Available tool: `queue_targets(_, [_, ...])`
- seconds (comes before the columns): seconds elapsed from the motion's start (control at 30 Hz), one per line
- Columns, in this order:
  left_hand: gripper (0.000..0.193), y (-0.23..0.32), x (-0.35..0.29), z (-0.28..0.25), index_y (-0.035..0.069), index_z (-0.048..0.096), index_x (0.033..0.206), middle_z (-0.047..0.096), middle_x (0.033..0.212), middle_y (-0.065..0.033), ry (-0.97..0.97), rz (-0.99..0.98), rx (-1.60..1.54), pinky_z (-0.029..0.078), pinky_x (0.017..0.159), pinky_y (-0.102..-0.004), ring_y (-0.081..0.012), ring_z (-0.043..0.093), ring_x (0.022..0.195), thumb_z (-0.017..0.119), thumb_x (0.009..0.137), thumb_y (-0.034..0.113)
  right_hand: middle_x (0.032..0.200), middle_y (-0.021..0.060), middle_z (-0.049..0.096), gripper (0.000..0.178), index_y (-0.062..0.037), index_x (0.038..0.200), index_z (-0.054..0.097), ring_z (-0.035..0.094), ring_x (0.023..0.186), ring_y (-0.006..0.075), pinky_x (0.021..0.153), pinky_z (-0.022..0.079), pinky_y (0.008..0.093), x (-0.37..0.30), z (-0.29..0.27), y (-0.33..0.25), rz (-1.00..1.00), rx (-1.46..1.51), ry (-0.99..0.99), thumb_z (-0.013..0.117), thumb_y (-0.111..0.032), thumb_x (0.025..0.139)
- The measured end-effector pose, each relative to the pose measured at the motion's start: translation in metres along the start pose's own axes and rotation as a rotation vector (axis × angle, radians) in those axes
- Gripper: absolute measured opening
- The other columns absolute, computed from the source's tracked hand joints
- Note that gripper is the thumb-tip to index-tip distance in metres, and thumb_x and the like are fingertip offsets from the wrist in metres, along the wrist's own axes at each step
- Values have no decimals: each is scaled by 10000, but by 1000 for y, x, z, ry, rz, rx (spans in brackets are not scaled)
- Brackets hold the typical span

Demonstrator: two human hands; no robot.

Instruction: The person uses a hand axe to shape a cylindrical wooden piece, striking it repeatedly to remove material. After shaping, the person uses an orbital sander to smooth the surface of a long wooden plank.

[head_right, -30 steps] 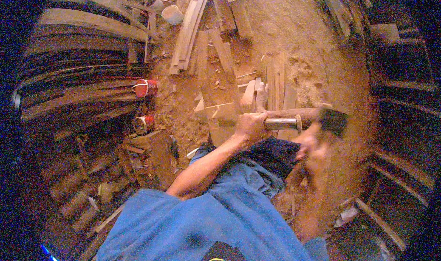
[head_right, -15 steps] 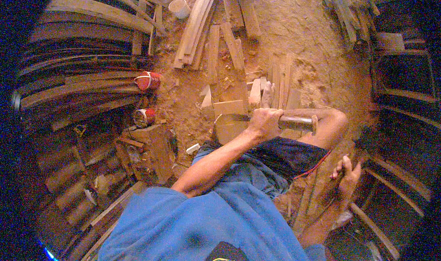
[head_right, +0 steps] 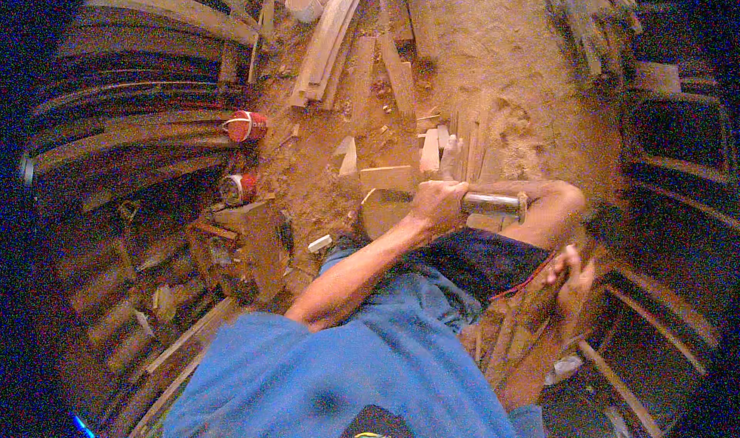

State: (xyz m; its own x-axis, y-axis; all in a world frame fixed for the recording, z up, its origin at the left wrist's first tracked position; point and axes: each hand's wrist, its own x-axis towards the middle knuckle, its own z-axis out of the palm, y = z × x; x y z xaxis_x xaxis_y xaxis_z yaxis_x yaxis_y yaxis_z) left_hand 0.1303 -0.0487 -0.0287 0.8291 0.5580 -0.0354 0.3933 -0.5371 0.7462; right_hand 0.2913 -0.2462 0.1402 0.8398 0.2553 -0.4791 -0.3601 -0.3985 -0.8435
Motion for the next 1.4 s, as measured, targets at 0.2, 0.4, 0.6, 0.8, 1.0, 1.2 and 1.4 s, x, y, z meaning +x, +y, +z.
queue_targets(0.2, [256, -6, -2, 0, 131, 687, 905, 710, 800, -143, 4, 0, -15, 571, 644, -482, -357, 706, 723, 717, 733, 319, 671, 34, 570, 307, -25, 1056, 496, 551, 484, 130, 437, 466, 280, 1, 43, 33, -37, -535, -273, 692, -226, 931])
queue_targets(0.4, [256, -9, -1, 3, 144, 687, 921, 712, 792, -153, -47, -45, 35, 575, 656, -481, -355, 708, 724, 711, 732, 316, 660, 41, 563, 304, -77, 1042, 509, 576, 498, 167, 436, 486, 300, 11, 15, 20, 76, -206, -67, 714, -257, 906])
queue_targets(0.6, [198, -10, -1, 0, 107, 683, 881, 712, 791, -157, -93, -11, 5, 573, 649, -488, -358, 708, 717, 672, 759, 263, 690, 50, 594, 310, -39, 1078, 516, 559, 489, 160, 436, 482, 302, 13, 36, 46, 57, -445, -335, 690, -237, 916])
queue_targets(0.8, [235, 6, 4, 4, 86, 671, 868, 714, 815, -160, -77, 73, 1, 572, 695, -494, -360, 711, 774, 695, 757, 293, 677, 28, 571, 276, -43, 1026, 522, 528, 479, 128, 426, 456, 280, 4, -4, 22, 46, -225, -210, 704, -214, 908])
queue_targets(1.0, [272, 4, -5, 5, 88, 665, 855, 713, 826, -156, -35, -17, -2, 573, 687, -486, -359, 711, 772, 718, 746, 332, 655, 36, 553, 190, -69, 951, 519, 519, 470, 146, 429, 444, 291, -7, 6, -10, -42, -130, -5, 639, -216, 957])
queue_targets(1.2, [351, -13, -8, 0, 85, 685, 911, 716, 843, -159, -28, -29, 2, 576, 695, -483, -362, 709, 772, 768, 711, 361, 677, 29, 559, 267, -36, 1008, 506, 544, 502, 129, 448, 459, 267, -5, 48, 35, 12, -398, -293, 695, -206, 927])
queue_targets(1.4, [291, -9, -13, 6, 89, 664, 873, 710, 834, -152, -41, 24, 15, 572, 689, -480, -356, 706, 786, 751, 720, 320, 684, 57, 575, 269, -35, 1014, 504, 545, 494, 152, 405, 457, 294, 6, -13, 17, 18, -84, -159, 682, -222, 939])
